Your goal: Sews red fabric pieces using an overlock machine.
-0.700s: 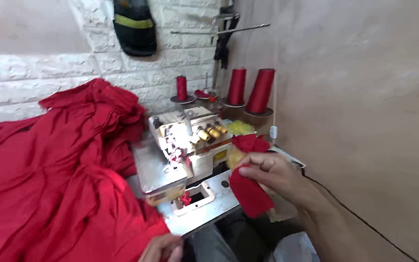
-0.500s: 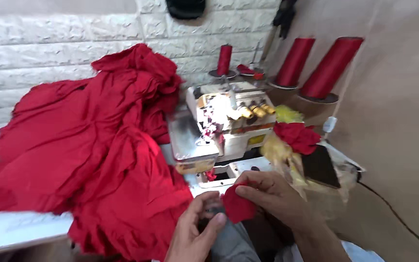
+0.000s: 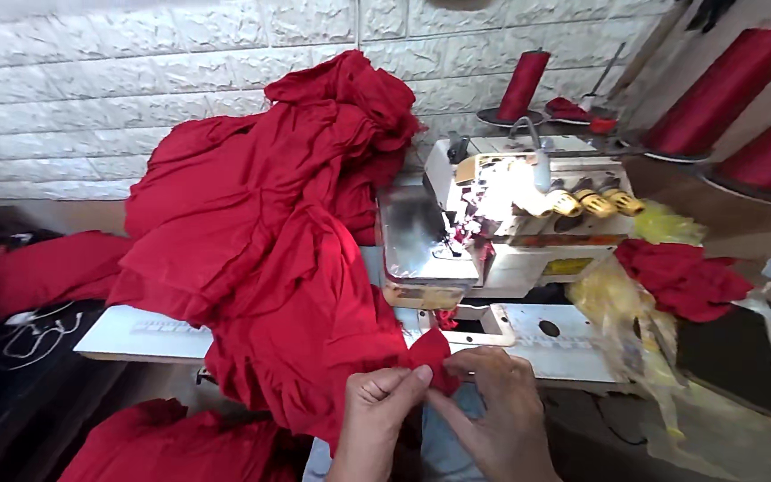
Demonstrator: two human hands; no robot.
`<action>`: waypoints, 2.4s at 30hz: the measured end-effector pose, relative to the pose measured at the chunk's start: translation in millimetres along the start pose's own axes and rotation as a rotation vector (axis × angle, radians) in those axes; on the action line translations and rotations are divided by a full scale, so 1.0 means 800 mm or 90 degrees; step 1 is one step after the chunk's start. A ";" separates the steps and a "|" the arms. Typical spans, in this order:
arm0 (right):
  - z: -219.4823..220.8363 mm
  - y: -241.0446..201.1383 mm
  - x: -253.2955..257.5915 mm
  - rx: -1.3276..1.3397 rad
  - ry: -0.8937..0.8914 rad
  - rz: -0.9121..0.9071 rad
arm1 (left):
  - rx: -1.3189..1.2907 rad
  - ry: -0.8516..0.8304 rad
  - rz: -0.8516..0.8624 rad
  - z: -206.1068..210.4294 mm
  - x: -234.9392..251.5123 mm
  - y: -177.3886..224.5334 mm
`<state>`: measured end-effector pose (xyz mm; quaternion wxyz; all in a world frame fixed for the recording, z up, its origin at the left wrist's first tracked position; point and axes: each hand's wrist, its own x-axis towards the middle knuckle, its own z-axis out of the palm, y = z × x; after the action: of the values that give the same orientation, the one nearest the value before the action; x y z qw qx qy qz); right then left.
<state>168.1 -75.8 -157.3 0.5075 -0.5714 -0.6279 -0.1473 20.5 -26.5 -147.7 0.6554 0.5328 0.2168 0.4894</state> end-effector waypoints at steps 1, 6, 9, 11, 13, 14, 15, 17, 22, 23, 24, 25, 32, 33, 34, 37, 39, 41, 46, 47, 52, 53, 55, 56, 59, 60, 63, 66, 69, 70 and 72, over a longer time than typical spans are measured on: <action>0.005 0.000 -0.003 -0.022 0.010 -0.001 | 0.041 0.004 0.023 0.000 -0.001 -0.001; 0.004 -0.009 -0.003 -0.010 -0.008 0.006 | 0.216 0.064 0.102 0.002 -0.006 0.000; -0.004 -0.011 -0.005 0.032 -0.074 0.026 | 0.258 0.074 0.083 -0.005 -0.005 0.000; -0.008 -0.008 -0.006 0.083 -0.098 0.044 | 0.249 0.057 0.066 -0.007 -0.006 0.000; -0.008 -0.005 -0.008 0.122 -0.102 0.071 | 0.232 0.033 0.053 -0.008 -0.008 0.000; -0.006 -0.004 -0.009 0.135 -0.099 0.086 | 0.223 0.020 0.043 -0.009 -0.009 0.000; -0.004 -0.003 -0.010 0.147 -0.097 0.100 | 0.217 0.004 0.030 -0.010 -0.010 0.000; -0.002 0.001 -0.011 0.199 -0.116 0.131 | 0.214 -0.029 0.007 -0.014 -0.010 0.001; -0.031 -0.002 0.016 0.393 -0.183 0.240 | 0.161 -0.005 0.011 -0.023 -0.006 0.006; -0.035 -0.005 0.020 0.392 -0.179 0.251 | 0.142 -0.009 -0.001 -0.022 -0.005 0.008; -0.038 -0.007 0.022 0.386 -0.175 0.251 | 0.132 -0.008 -0.012 -0.020 -0.004 0.008; -0.038 -0.009 0.021 0.381 -0.174 0.243 | 0.133 -0.008 -0.022 -0.017 -0.003 0.008; -0.014 -0.012 0.006 0.125 -0.079 0.124 | 0.203 0.028 0.191 -0.001 -0.003 -0.001; -0.011 -0.007 0.007 0.078 -0.058 0.141 | 0.204 0.019 0.246 -0.003 -0.002 -0.002; -0.009 0.000 0.008 0.056 -0.041 0.158 | 0.206 0.014 0.289 -0.004 -0.001 -0.001; -0.007 0.019 0.008 0.283 -0.019 0.234 | 0.145 -0.017 0.294 -0.012 0.003 0.008; -0.007 0.020 0.009 0.629 -0.021 0.319 | 0.006 -0.022 0.194 -0.017 0.005 0.013; -0.007 0.013 0.008 0.896 -0.063 0.416 | -0.169 -0.002 0.067 -0.017 0.006 0.022; -0.001 -0.003 -0.005 0.971 -0.332 0.285 | -0.254 -0.002 -0.088 0.003 0.005 0.037; 0.002 -0.003 -0.003 0.975 -0.360 0.229 | -0.185 -0.034 -0.059 0.004 0.008 0.033; -0.009 -0.003 0.016 0.821 -0.192 0.341 | 0.334 0.011 0.223 -0.007 0.021 0.021; -0.008 0.000 0.018 0.800 -0.156 0.356 | 0.337 0.019 0.227 -0.006 0.020 0.021; -0.007 0.006 0.018 0.775 -0.112 0.366 | 0.317 -0.013 0.194 -0.005 0.014 0.023; -0.007 0.007 0.017 0.773 -0.100 0.367 | 0.315 -0.036 0.177 -0.004 0.011 0.022; -0.004 0.007 0.014 0.762 -0.088 0.363 | 0.318 -0.090 0.139 -0.005 0.009 0.015; -0.004 0.007 0.012 0.768 -0.098 0.360 | 0.320 -0.091 0.133 -0.005 0.009 0.013; -0.005 0.007 0.008 0.811 -0.125 0.383 | 0.294 -0.054 0.159 -0.003 0.010 0.011; 0.001 0.013 0.002 0.616 -0.028 0.331 | 0.266 0.001 0.208 -0.001 0.010 0.016; 0.004 0.012 -0.004 0.369 0.050 0.228 | 0.313 0.018 0.240 -0.002 0.009 0.014; 0.000 0.008 -0.007 0.340 0.023 0.209 | 0.329 0.008 0.241 -0.002 0.008 0.011; 0.000 0.000 -0.017 0.270 -0.046 0.185 | 0.357 -0.026 0.240 -0.004 0.003 0.004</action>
<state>166.1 -83.6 -168.4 0.6094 -0.5410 -0.5737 0.0825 17.9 -23.1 -145.0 0.3856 0.7327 0.2275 0.5126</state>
